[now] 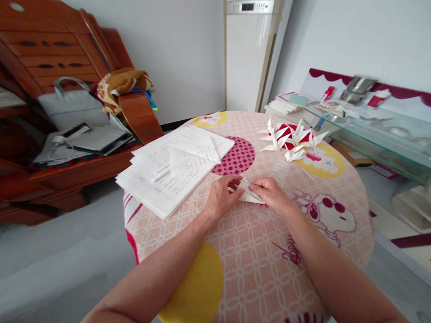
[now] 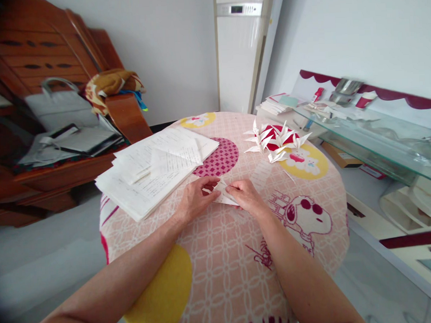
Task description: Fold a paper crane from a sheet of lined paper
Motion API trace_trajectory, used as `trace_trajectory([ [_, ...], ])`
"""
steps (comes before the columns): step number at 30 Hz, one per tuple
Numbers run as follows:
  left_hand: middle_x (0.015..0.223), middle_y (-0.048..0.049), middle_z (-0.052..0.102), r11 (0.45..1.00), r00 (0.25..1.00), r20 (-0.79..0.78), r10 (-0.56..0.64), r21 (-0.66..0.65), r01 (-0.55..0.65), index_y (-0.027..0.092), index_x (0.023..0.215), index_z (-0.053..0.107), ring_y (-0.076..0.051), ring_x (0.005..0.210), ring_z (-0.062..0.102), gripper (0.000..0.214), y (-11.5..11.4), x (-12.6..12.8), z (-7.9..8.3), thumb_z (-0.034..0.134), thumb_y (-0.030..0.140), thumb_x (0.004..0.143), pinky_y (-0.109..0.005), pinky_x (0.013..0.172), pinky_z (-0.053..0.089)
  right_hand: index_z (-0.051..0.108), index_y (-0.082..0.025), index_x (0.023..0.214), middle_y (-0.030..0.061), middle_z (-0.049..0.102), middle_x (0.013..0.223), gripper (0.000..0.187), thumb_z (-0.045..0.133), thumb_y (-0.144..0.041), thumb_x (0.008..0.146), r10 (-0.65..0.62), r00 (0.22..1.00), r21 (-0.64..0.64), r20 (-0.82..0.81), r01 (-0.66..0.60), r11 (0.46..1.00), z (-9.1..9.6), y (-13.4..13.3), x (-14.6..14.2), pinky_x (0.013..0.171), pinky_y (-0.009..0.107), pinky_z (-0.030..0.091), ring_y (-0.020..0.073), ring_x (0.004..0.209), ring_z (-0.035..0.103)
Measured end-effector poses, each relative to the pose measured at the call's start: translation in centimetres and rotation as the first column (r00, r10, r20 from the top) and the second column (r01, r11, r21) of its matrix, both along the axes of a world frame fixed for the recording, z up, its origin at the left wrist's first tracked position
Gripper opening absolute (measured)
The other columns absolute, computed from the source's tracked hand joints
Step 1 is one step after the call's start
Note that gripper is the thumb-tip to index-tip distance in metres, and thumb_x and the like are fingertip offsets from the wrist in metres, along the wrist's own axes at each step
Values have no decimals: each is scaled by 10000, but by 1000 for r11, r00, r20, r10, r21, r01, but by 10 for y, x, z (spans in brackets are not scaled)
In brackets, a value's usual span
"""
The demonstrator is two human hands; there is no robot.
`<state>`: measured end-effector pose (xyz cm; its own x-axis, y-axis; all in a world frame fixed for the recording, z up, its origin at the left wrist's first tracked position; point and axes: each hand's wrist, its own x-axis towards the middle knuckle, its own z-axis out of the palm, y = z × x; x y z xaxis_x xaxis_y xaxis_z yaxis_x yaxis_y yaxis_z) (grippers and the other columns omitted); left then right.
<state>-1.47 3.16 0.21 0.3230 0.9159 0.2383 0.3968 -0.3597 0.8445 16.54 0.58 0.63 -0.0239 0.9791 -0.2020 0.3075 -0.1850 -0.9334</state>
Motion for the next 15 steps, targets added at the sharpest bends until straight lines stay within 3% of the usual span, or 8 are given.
trace_trajectory([
  [4, 970, -66, 729, 1000, 998, -64, -8, 6, 9, 147, 1120, 688, -153, 768, 657, 359, 0, 1, -5, 670, 175, 763, -251, 687, 537, 594, -200, 594, -21, 543, 476, 277, 579, -355, 823, 33, 996, 14, 81, -34, 999, -1, 1, 2, 359, 225, 311, 119, 390, 478],
  [9, 914, -62, 712, 997, 973, -229, -21, 62, 36, 146, 1075, 703, -167, 729, 628, 363, 2, 3, -12, 665, 125, 715, -306, 757, 517, 492, -194, 483, -31, 420, 459, 350, 607, -260, 807, 3, 915, 253, 404, -115, 961, -3, 3, 3, 476, 252, 249, 109, 480, 414],
  [15, 828, -41, 678, 996, 967, -253, -10, 86, 33, 141, 1072, 701, -156, 687, 594, 355, 2, 5, -12, 659, 122, 721, -301, 754, 508, 631, -185, 611, 28, 608, 601, 278, 613, -267, 876, -70, 734, 265, 675, -153, 952, -1, 3, -1, 568, 292, 257, 150, 584, 499],
])
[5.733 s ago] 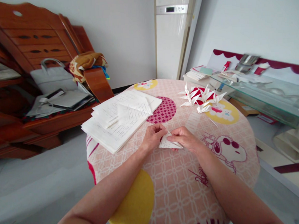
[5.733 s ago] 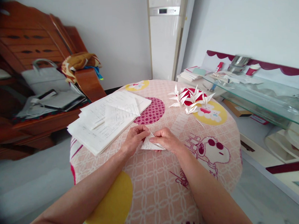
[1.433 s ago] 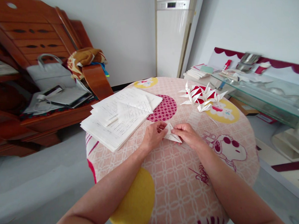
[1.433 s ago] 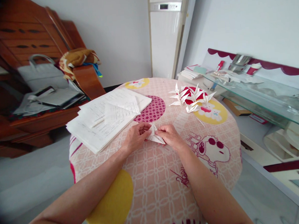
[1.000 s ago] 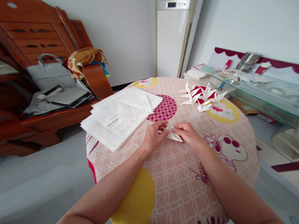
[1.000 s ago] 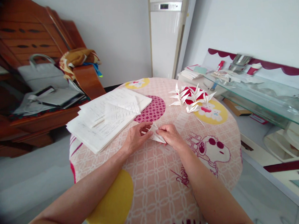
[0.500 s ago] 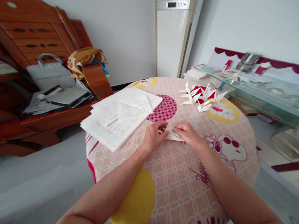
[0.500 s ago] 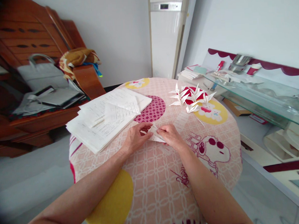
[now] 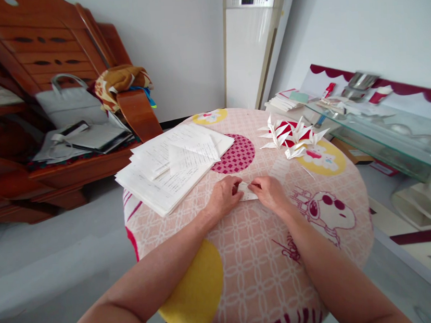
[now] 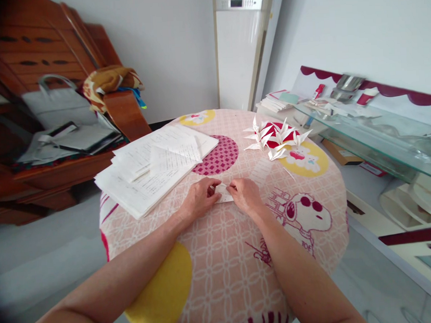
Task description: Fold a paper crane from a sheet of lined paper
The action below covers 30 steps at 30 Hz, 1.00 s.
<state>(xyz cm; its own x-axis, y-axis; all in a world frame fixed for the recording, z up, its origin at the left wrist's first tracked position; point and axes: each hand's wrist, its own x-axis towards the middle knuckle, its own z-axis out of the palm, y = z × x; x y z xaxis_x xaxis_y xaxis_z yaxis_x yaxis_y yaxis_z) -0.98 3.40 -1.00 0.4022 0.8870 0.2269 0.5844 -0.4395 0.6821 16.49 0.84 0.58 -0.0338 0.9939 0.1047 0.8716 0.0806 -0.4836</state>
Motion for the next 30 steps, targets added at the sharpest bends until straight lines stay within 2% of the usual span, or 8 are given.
trace_trajectory([
  [3, 831, -32, 675, 1000, 1000, 2, -3, 11, 3, 144, 1072, 698, -145, 681, 592, 351, -1, 1, 0, 648, 110, 726, -286, 740, 511, 681, -183, 686, 57, 687, 684, 272, 574, -271, 919, 6, 990, 31, 139, -10, 999, 2, -1, -1, 594, 300, 264, 169, 641, 559],
  [7, 873, -31, 682, 1000, 1000, 8, -8, 30, 8, 147, 1108, 694, -136, 697, 599, 380, -2, 1, -2, 658, 111, 731, -273, 733, 514, 715, -180, 756, 73, 737, 766, 262, 553, -271, 940, 20, 974, 37, 224, -29, 999, 3, -3, 1, 619, 299, 284, 182, 717, 628],
  [12, 821, -10, 640, 998, 999, 0, -44, 52, 44, 167, 1173, 705, -126, 690, 584, 437, -2, -1, -2, 659, 101, 743, -262, 725, 499, 743, -191, 838, 69, 762, 834, 174, 619, -291, 906, 34, 972, 16, 231, -39, 999, 7, -5, 5, 651, 285, 331, 193, 787, 667],
  [19, 755, 3, 611, 996, 998, -26, -60, 69, 62, 164, 1127, 722, -135, 689, 576, 398, 0, -1, -2, 658, 92, 740, -274, 741, 492, 752, -188, 871, 60, 763, 843, 136, 676, -300, 875, 81, 965, -35, 248, -75, 997, 17, -8, 7, 669, 278, 356, 196, 806, 673],
  [24, 761, 0, 605, 996, 998, -26, -61, 66, 62, 155, 1126, 718, -136, 688, 569, 395, 0, -1, -2, 663, 97, 739, -277, 740, 489, 755, -182, 858, 65, 762, 840, 175, 659, -324, 892, 98, 960, -63, 261, -84, 994, 19, -8, 7, 659, 280, 351, 196, 794, 670],
  [30, 784, -9, 607, 997, 997, -51, -58, 53, 61, 147, 1134, 716, -132, 677, 555, 406, 0, -1, -1, 633, 90, 740, -272, 727, 486, 766, -184, 876, 74, 764, 857, 206, 577, -248, 929, 121, 954, -45, 275, -112, 993, 15, -8, 9, 674, 283, 352, 195, 815, 674],
])
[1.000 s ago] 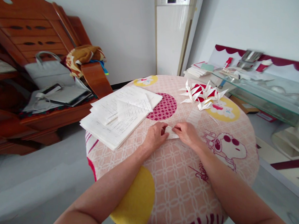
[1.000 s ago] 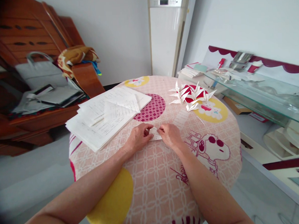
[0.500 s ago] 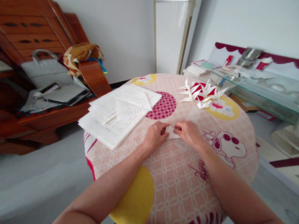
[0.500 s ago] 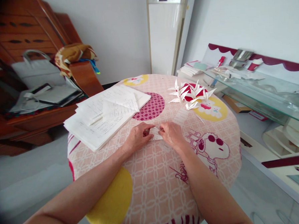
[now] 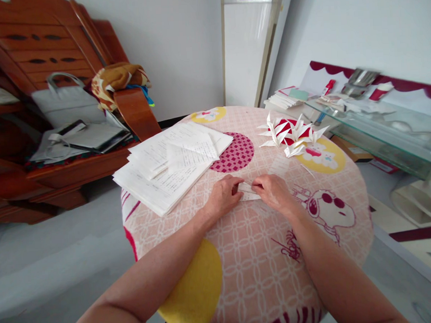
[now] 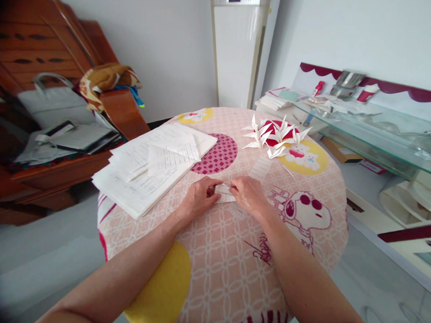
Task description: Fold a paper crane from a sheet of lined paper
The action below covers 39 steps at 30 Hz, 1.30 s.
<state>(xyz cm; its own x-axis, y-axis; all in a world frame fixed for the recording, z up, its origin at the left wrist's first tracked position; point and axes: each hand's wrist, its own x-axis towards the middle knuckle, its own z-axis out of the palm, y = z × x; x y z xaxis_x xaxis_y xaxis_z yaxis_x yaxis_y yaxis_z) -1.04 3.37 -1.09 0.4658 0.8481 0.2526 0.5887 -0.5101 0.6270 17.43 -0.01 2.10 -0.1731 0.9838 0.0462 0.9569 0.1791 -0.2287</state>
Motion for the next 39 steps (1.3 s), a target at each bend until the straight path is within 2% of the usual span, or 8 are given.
trace_trajectory([
  [13, 772, -7, 604, 1000, 1000, 8, -6, 7, 6, 141, 1132, 713, -135, 679, 560, 397, 0, 0, -1, 637, 91, 745, -278, 732, 487, 749, -180, 833, 64, 754, 824, 170, 652, -306, 894, -14, 1000, -2, -23, 14, 1000, 2, 0, -2, 656, 282, 347, 195, 783, 661],
  [30, 757, 2, 592, 1000, 1000, 17, -15, 14, 15, 146, 1125, 711, -129, 667, 553, 389, 1, 0, -2, 634, 101, 746, -272, 720, 480, 737, -180, 823, 70, 748, 832, 262, 593, -362, 944, 14, 1000, 22, -9, -14, 1000, 3, -3, -3, 661, 289, 353, 195, 783, 661],
  [39, 780, -5, 614, 1000, 1000, 17, -7, 5, 7, 148, 1122, 713, -127, 674, 560, 394, 0, 0, -2, 635, 89, 740, -262, 709, 479, 725, -181, 827, 72, 745, 867, 183, 647, -327, 904, 12, 1000, 3, 23, -12, 1000, 2, -1, -4, 679, 285, 367, 205, 824, 663],
])
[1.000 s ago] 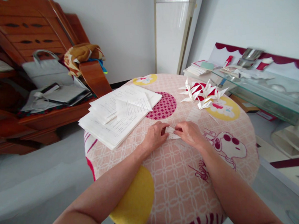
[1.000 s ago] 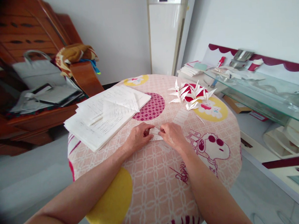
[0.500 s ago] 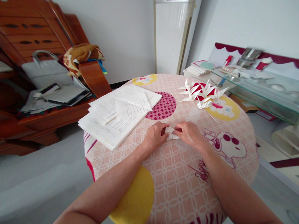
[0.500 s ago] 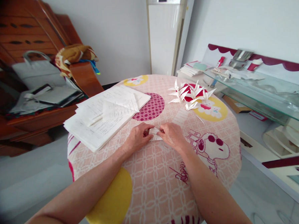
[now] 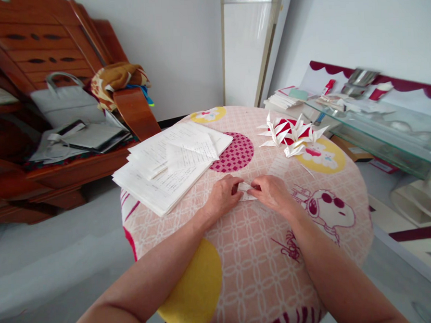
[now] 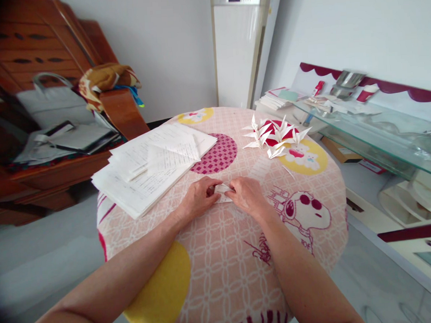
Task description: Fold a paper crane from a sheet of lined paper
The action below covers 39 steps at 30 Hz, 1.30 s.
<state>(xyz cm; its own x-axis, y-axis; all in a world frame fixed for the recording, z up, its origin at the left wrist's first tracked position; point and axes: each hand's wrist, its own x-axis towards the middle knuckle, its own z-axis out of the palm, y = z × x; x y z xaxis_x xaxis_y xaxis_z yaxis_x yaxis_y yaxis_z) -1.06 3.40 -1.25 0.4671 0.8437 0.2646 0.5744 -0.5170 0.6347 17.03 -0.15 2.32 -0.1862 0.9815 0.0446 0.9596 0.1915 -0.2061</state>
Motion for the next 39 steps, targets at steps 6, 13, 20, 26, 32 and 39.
trace_trajectory([
  [6, 770, -1, 611, 1000, 1000, 0, -3, 9, 3, 156, 1116, 716, -130, 678, 565, 391, 1, 0, 0, 636, 93, 738, -268, 723, 484, 714, -183, 813, 71, 742, 867, 183, 643, -323, 908, 17, 1000, 15, -6, -17, 1000, -2, 0, 1, 690, 288, 380, 210, 834, 667],
  [13, 787, -9, 621, 1000, 1000, -8, 4, -1, -4, 162, 1102, 716, -129, 677, 569, 372, 0, 0, 1, 636, 112, 742, -256, 696, 481, 714, -188, 822, 74, 738, 883, 204, 620, -337, 925, 15, 1000, 20, 1, -15, 1000, -5, 1, 1, 700, 290, 386, 212, 846, 666],
  [20, 791, -12, 624, 1000, 1000, -10, -6, 3, 6, 155, 1117, 713, -127, 672, 565, 384, 1, -1, 1, 640, 114, 741, -255, 693, 475, 713, -188, 831, 73, 734, 871, 227, 596, -347, 943, 21, 1000, 14, 1, -21, 1000, -6, 1, 2, 689, 293, 381, 209, 827, 663],
  [26, 788, -4, 625, 1000, 1000, -8, -10, 3, 10, 171, 1107, 710, -123, 669, 559, 374, 2, -1, 0, 639, 116, 744, -254, 693, 474, 708, -188, 823, 74, 734, 874, 228, 593, -341, 947, 28, 1000, 21, 10, -29, 999, -6, 1, 2, 699, 295, 383, 210, 837, 662],
  [32, 770, 1, 613, 1000, 1000, -8, -11, -2, 11, 166, 1112, 711, -126, 666, 554, 386, 2, 0, 2, 633, 103, 740, -259, 698, 474, 713, -191, 829, 70, 738, 874, 222, 597, -342, 944, 25, 1000, 25, 9, -25, 999, -6, 1, 2, 695, 291, 386, 208, 835, 661],
  [39, 779, -8, 614, 1000, 1000, -8, -18, -11, 18, 151, 1122, 711, -130, 671, 555, 384, 2, 0, 2, 634, 105, 748, -269, 710, 476, 713, -180, 831, 77, 742, 879, 224, 598, -336, 943, 24, 1000, 27, 9, -24, 999, -6, 1, 1, 695, 293, 381, 211, 833, 665],
])
